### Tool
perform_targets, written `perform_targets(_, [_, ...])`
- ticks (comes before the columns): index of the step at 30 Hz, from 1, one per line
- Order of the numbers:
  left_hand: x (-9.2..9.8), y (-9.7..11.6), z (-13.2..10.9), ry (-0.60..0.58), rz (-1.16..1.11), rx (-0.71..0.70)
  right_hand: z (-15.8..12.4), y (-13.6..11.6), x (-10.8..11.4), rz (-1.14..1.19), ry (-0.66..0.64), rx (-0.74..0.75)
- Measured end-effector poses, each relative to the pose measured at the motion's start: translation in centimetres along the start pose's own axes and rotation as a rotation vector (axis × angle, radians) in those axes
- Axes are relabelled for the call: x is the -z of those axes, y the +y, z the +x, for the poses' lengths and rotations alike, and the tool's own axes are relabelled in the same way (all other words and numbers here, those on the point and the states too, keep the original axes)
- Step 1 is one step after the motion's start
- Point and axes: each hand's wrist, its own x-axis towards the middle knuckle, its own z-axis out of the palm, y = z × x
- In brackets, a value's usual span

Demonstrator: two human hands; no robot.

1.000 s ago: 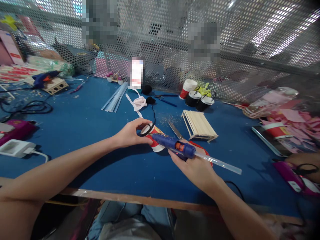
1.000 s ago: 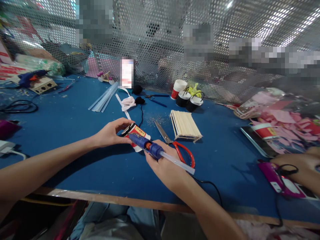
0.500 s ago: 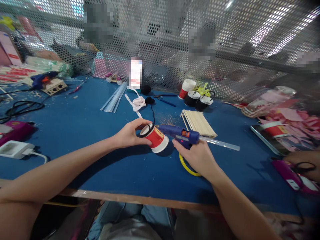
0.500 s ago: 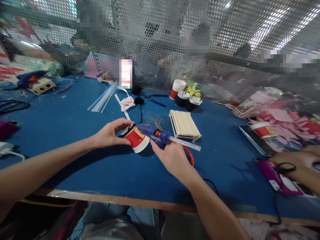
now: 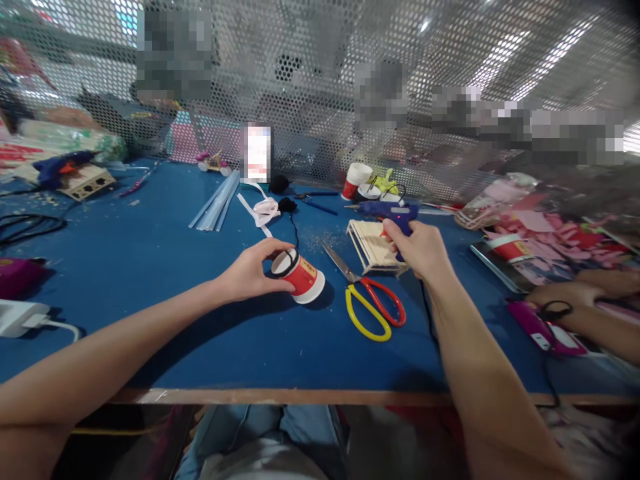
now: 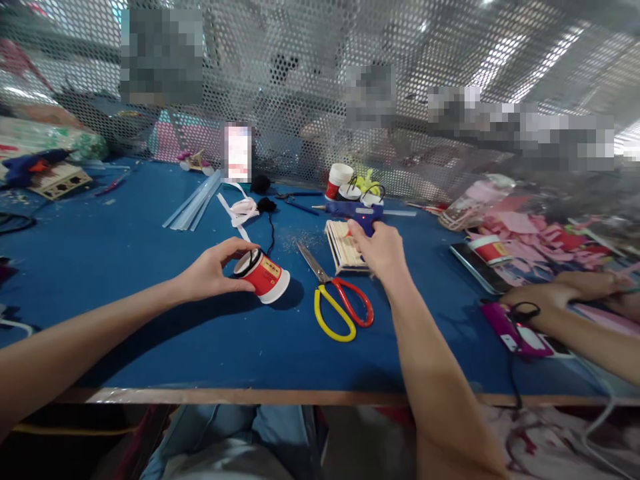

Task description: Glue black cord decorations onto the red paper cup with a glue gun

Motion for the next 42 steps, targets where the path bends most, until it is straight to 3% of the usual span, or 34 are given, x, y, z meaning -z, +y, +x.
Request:
perform_targets(3, [0.2,0.2,0.0,0.001,0.058,-0.009,1.6,1.4,-1.0,-0.232,-0.005,-0.065])
perform_targets(7, [0.3,0.6,0.0,0.004,0.101,-0.023,1.9,3.0,-2.4,-0.368,-0.082,-0.057])
perform_targets(10, [0.3,0.9,0.0,-0.009,0.140,-0.055,1.2,2.9,-2.7,-0.404,-0.008,-0.033])
perform_targets(13, [0.2,1.1,-0.1,-0.027,0.177,-0.094,-0.5,0.7,-2.3,-0.243,0.093,0.128])
perform_targets(16, [0.1,1.3,-0.3,-0.026,0.225,-0.142,-3.3,-3.1,-1.9,0.178,-0.127,0.378])
perform_targets(19, [0.0,1.6,-0.5,-0.002,0.295,-0.189,-6.2,-7.1,-1.9,0.317,-0.304,0.534])
perform_targets(24, [-0.3,2.2,-0.5,0.076,0.413,-0.293,-8.6,-10.9,-2.5,-0.099,-0.199,0.668])
perform_targets(29, [-0.5,2.3,-0.5,0.073,0.477,-0.326,-8.1,-11.4,-3.3,-0.283,-0.299,0.651])
perform_targets(32, [-0.4,2.4,-0.6,0.046,0.439,-0.281,-7.6,-10.8,-3.4,-0.099,-0.389,0.599])
perform_targets(35, [-0.2,2.6,-0.6,0.035,0.324,-0.172,-7.3,-9.8,-3.0,0.255,-0.377,0.506])
perform_targets(39, [-0.3,2.7,-0.6,-0.010,-0.025,0.075,-7.3,-8.3,-2.6,0.632,-0.360,0.316])
perform_targets(42, [-0.7,2.3,-0.5,-0.067,-0.282,0.166,-7.4,-7.4,-2.8,0.880,-0.412,0.233])
